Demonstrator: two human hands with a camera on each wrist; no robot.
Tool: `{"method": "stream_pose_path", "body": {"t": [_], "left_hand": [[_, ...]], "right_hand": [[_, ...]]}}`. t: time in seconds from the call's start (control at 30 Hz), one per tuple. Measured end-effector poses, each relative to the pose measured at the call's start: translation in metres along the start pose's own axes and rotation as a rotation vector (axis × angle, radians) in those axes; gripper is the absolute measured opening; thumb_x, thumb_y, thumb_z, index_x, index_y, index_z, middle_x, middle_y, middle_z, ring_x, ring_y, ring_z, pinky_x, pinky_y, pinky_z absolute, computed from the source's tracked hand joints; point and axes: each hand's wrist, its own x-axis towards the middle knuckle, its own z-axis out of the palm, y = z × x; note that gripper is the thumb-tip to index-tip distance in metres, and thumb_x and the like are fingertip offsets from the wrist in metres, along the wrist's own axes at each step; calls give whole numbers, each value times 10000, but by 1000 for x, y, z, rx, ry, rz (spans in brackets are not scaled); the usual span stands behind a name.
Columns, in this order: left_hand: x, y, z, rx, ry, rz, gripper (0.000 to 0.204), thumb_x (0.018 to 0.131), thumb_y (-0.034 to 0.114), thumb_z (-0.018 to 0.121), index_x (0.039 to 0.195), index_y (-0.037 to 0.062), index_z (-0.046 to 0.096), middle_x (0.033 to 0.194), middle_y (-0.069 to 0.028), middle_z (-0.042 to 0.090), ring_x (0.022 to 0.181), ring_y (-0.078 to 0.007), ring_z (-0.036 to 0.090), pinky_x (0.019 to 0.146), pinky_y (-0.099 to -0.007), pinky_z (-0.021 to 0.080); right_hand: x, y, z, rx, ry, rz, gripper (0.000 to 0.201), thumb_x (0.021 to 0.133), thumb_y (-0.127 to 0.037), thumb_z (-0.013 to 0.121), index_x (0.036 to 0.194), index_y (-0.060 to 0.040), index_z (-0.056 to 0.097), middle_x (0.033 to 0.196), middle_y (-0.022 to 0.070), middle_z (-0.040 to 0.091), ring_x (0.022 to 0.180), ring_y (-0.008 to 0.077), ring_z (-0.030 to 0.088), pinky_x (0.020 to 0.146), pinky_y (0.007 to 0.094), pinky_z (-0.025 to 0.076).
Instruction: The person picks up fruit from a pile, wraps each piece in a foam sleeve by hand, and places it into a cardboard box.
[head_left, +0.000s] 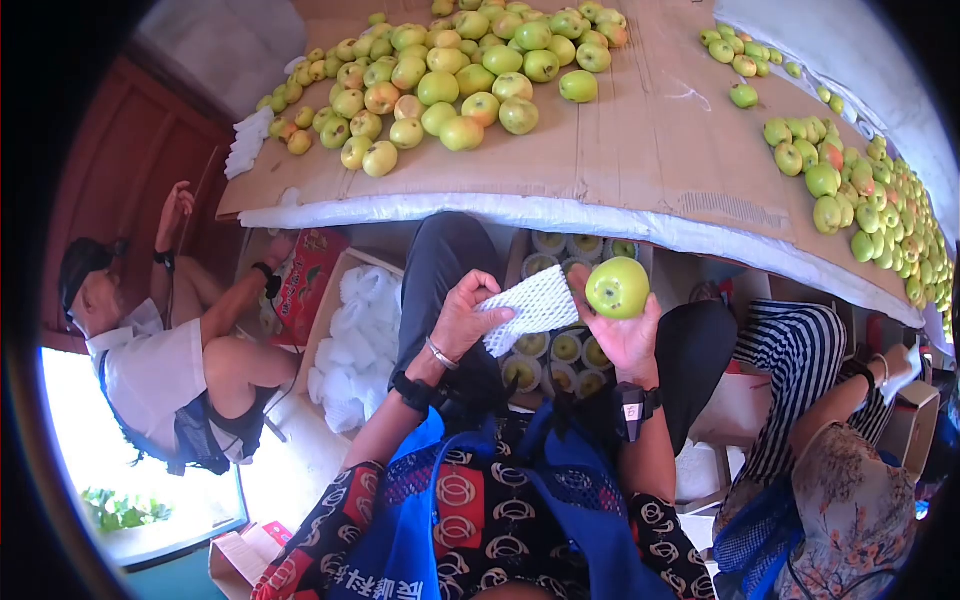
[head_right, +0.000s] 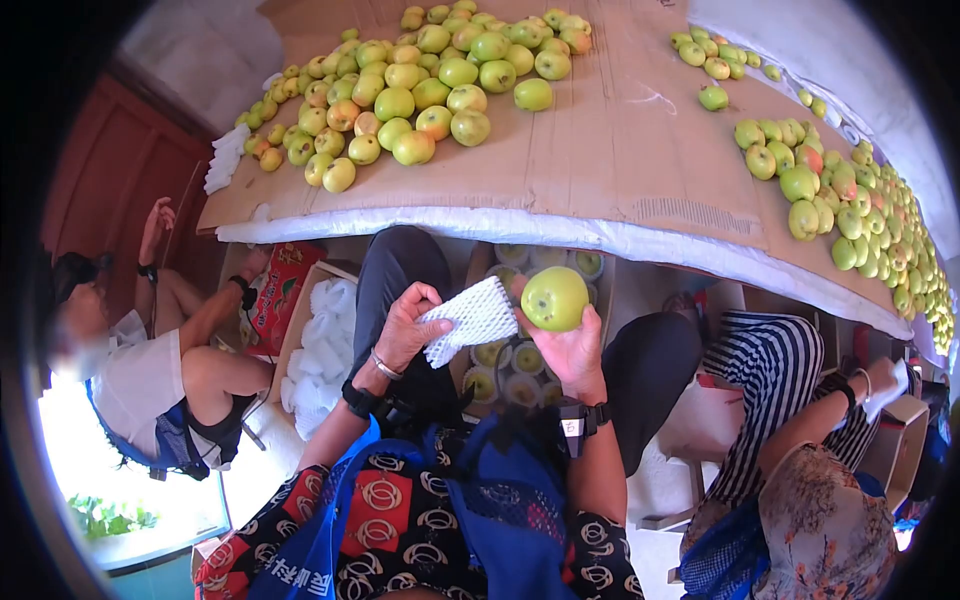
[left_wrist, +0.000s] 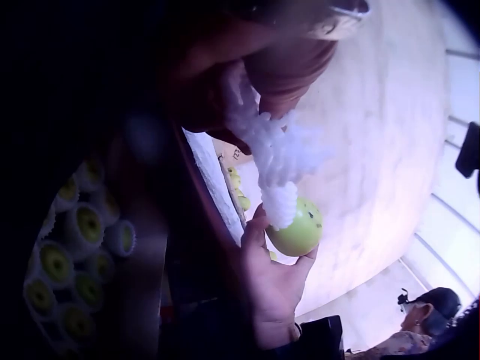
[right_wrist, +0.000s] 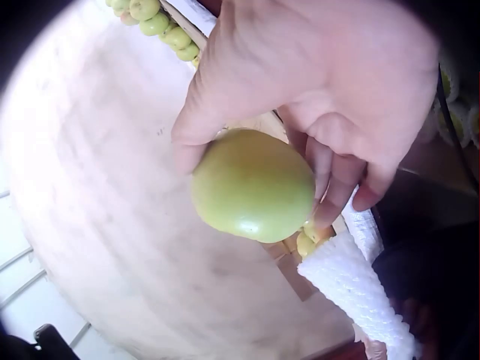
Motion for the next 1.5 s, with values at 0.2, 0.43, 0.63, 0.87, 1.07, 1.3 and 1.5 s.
{"method": "stream_pose_path", "body": {"t": [0.2,0.43,0.63,0.87,1.07,1.3,1.5], "left_hand": [[2,0,0,28,-19,-24,348,726,34,714,952,79,454,879,-32,595,829,-91,575,726,-226,478],[6,0,21,429,253,303,322,779,2,635,1044,47,458,875,-44,571,798,-91,558,743,-221,464],[-1,24,52,674,151,247,358,754,25,649,1069,33,479,928,-38,555,809,-102,560,671,-231,477],[14,-19,50,218,97,46,364,772,108,653,1072,38,459,977,-41,549,886,-107,539,733,-261,457],[10,-16,52,56,181,-6,227,804,106,624,978,35,497,905,-49,564,796,-98,549,701,-242,464],[10,-19,47,-34,165,26,129,876,120,544,956,20,532,829,-23,590,735,-60,542,640,-206,447],[11,-31,34,-19,143,-30,131,891,130,522,950,13,532,800,0,578,703,-43,527,615,-190,433]], "right_hand": [[-4,12,-6,-18,-12,66,700,751,-550,554,1259,-88,421,1283,109,440,1224,279,368,1019,477,257],[-2,13,-5,-43,57,11,693,763,-558,528,1269,-99,408,1284,108,435,1203,268,383,1015,479,263],[0,14,-6,-100,97,-43,613,798,-512,528,1234,-92,432,1230,64,476,1129,206,444,958,384,333],[-1,31,-9,-31,40,63,567,802,-498,530,1204,-106,449,1139,29,518,1019,152,480,831,315,383],[-1,37,-6,-84,7,61,509,842,-430,501,1207,-79,445,1168,40,510,1049,159,475,870,328,377],[-1,38,-2,-134,75,84,497,857,-413,477,1223,-81,431,1216,58,492,1117,182,453,929,357,360],[-2,35,-5,-18,110,130,498,858,-423,477,1229,-95,427,1227,56,488,1124,191,454,936,388,362]]}}
